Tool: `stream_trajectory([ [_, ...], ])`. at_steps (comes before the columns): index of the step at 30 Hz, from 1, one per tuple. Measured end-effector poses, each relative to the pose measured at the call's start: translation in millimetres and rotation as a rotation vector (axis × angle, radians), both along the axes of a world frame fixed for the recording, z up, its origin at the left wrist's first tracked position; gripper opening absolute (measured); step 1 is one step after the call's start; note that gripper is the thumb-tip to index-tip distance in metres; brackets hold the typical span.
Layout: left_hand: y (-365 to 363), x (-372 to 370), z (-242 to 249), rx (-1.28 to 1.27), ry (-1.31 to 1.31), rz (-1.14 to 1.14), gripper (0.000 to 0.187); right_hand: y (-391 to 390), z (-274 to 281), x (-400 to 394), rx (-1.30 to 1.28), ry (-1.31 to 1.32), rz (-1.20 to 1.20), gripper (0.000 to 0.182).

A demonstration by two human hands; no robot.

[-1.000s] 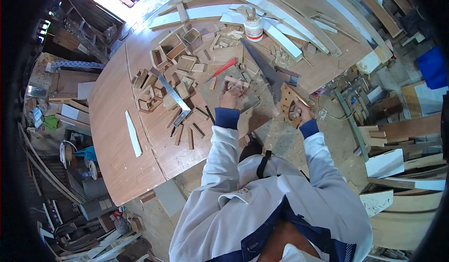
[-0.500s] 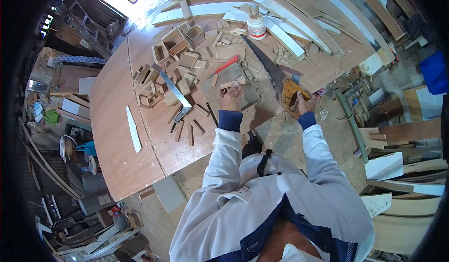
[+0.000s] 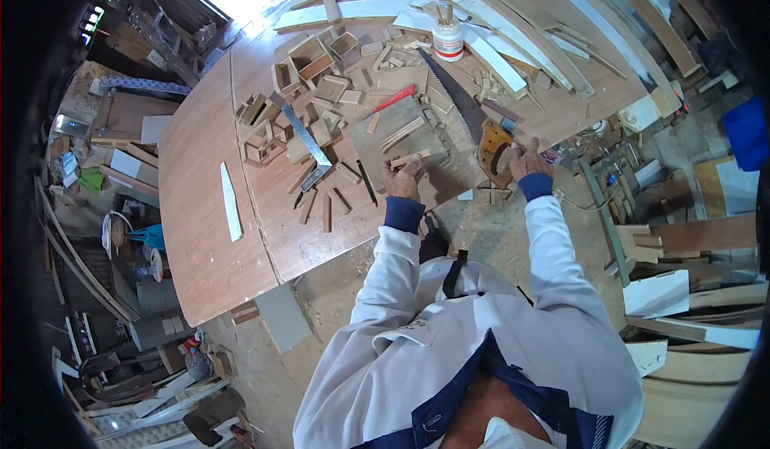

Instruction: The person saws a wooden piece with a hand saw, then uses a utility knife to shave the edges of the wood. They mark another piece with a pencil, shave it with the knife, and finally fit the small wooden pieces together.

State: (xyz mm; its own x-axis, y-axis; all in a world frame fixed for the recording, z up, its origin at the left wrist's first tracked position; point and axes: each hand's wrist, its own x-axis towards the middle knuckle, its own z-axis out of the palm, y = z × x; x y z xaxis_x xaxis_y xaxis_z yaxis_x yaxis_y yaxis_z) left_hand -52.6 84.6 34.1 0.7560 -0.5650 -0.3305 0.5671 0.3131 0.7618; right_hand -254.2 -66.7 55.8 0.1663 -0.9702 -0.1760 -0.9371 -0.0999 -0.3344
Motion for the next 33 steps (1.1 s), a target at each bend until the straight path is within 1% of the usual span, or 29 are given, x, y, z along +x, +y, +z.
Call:
stream_trajectory([
  [2, 8.2, -1.4, 1.0, 0.012, 0.023, 0.005, 0.045, 9.6, 3.7, -1.7, -0.036, -0.019, -0.034, 0.056],
  [4, 12.6, -8.0, 1.4, 0.026, 0.047, -0.002, 0.045, 29.5, 9.5, 12.8, -0.069, -0.522, 0.237, 0.049],
  [6, 14.6, -12.5, 1.7, 0.016, 0.069, -0.044, 0.039, 51.6, 6.8, 37.0, 0.033, -0.924, 0.442, 0.039],
  [7, 16.4, -15.6, 8.0, 0.017, 0.064, -0.044, 0.039, 60.1, 5.6, 47.6, 0.141, -0.979, 0.479, 0.035],
  [8, 18.8, -19.0, 14.3, 0.041, 0.037, -0.078, 0.033, 66.6, 5.6, 56.2, 0.249, -1.031, 0.518, 0.031],
  [9, 22.3, -21.5, 19.2, 0.068, 0.012, -0.111, 0.028, 72.3, 8.0, 61.4, 0.251, -1.034, 0.521, 0.031],
  [10, 25.8, -22.0, 21.4, 0.068, 0.011, -0.105, 0.028, 77.6, 11.3, 65.5, 0.275, -1.042, 0.53, 0.029],
  [12, 29.8, -19.0, 24.5, 0.081, 0.015, -0.151, 0.014, 81.1, 11.9, 72.4, 0.298, -1.051, 0.546, 0.027],
  [13, 31.9, -14.4, 18.3, 0.08, 0.012, -0.149, 0.014, 81.6, 9.6, 76.6, 0.282, -1.112, 0.532, 0.025],
  [14, 34.2, -8.4, 7.8, -0.022, 0.058, -0.21, 0.009, 81.4, 7.4, 79.9, 0.265, -1.173, 0.513, 0.022],
  [15, 35.3, -6.2, 10.7, -0.122, 0.106, -0.274, 0.006, 81.6, 8.6, 81.4, 0.264, -1.172, 0.511, 0.022],
  [17, 34.4, -5.2, 15.3, -0.089, 0.119, -0.262, 0.005, 78.7, 11.5, 85.2, 0.26, -1.043, 0.57, 0.02],
  [18, 34.4, -4.3, 19.5, -0.052, 0.13, -0.245, 0.006, 77.5, 9.2, 89.2, 0.263, -1.039, 0.572, 0.02],
  [19, 35.7, 1.3, 11.0, -0.049, 0.133, -0.24, 0.006, 77.9, 5.5, 94.1, 0.281, -1.058, 0.569, 0.019],
  [20, 37.0, 8.2, -2.3, -0.104, 0.162, -0.264, 0.005, 79.0, 2.2, 98.5, 0.299, -1.076, 0.564, 0.019],
  [21, 36.9, 11.4, 0.8, -0.161, 0.191, -0.29, 0.005, 80.5, 0.1, 101.8, 0.302, -1.073, 0.564, 0.019],
  [22, 35.9, 13.0, 4.0, -0.164, 0.194, -0.29, 0.005, 81.1, -1.3, 104.7, 0.275, -1.046, 0.545, 0.019],
  [24, 33.0, 13.9, 13.5, 0.183, 0.112, -0.219, 0.011, 79.1, -0.1, 110.0, 0.241, -1.012, 0.528, 0.02],
  [25, 33.3, 16.8, 5.5, 0.18, 0.117, -0.219, 0.011, 78.8, 1.3, 112.2, 0.284, -0.973, 0.492, 0.022],
  [26, 35.2, 20.7, -7.3, 0.224, -0.259, -0.203, 0.015, 79.5, 1.9, 115.0, 0.328, -0.935, 0.455, 0.023],
  [27, 37.1, 22.4, -1.6, 0.264, -0.637, -0.184, 0.02, 79.9, -0.5, 118.7, 0.33, -0.931, 0.451, 0.023],
  [28, 39.7, 25.0, 4.4, 0.262, -0.635, -0.189, 0.02, 78.6, -3.1, 123.5, 0.306, -0.915, 0.451, 0.024],
  [30, 43.6, 29.6, 23.0, 0.559, -1.405, -0.164, 0.022, 75.7, -1.4, 132.1, 0.278, -0.895, 0.445, 0.026],
  [32, 43.0, 34.3, 22.2, 0.59, -1.386, -0.183, 0.024, 77.0, 5.5, 137.6, 0.228, -0.808, 0.495, 0.028],
  [33, 42.5, 38.1, 19.5, 0.548, -1.346, -0.204, 0.023, 76.4, 1.1, 139.7, 0.231, -0.804, 0.487, 0.028],
])
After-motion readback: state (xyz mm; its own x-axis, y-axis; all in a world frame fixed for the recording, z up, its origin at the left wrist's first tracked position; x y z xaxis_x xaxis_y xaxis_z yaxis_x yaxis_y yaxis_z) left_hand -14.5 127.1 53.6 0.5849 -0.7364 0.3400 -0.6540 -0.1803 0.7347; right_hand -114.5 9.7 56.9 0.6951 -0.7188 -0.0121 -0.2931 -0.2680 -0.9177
